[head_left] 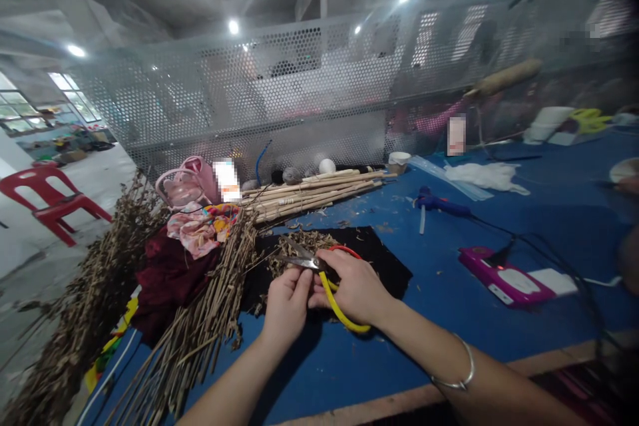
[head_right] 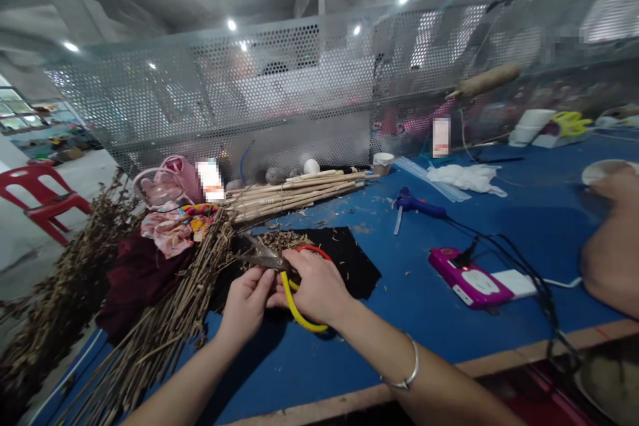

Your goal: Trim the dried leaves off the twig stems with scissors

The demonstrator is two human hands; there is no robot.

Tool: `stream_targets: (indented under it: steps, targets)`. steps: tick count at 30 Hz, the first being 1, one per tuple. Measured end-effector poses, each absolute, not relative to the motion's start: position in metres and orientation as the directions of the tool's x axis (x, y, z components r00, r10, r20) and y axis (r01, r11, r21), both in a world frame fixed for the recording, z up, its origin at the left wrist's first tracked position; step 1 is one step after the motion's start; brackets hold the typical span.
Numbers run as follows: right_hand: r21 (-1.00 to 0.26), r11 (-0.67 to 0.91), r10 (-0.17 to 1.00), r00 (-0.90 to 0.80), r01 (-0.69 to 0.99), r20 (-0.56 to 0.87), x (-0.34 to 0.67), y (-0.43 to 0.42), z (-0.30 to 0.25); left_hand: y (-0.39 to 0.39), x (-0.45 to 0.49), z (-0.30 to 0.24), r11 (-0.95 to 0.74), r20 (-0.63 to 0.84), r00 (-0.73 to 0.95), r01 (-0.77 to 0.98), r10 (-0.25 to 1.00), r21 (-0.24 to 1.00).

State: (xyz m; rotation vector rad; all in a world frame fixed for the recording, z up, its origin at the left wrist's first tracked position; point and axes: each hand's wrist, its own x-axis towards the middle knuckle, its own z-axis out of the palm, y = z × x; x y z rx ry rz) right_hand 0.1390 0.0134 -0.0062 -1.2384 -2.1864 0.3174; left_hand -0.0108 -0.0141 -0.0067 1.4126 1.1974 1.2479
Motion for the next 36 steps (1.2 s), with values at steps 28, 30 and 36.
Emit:
stream_targets:
  steps: [28,30,36]
  targets:
    - [-0.383,0.575,0.809,-0.434,0.723,0.397,0.1380,0.0138,-0.0036,-0.0120,-0.0118,-0.0071,-0.121,0.119,0.021,0.199,0.993,0.972]
    - [-0.393,0.578,0.808,-0.433,0.715,0.400,0.1375,0.0134,-0.0039,-0.0125,-0.0120,-0.0068,-0.145,0.142,0.032,0.215,0.989,0.966]
    - [-0.499,0.558,0.829,-0.417,0.663,0.373,0.1353,0.0122,-0.0075,-0.0121,-0.0134,-0.0110,-0.180,0.180,0.013,0.160,0.984,0.971]
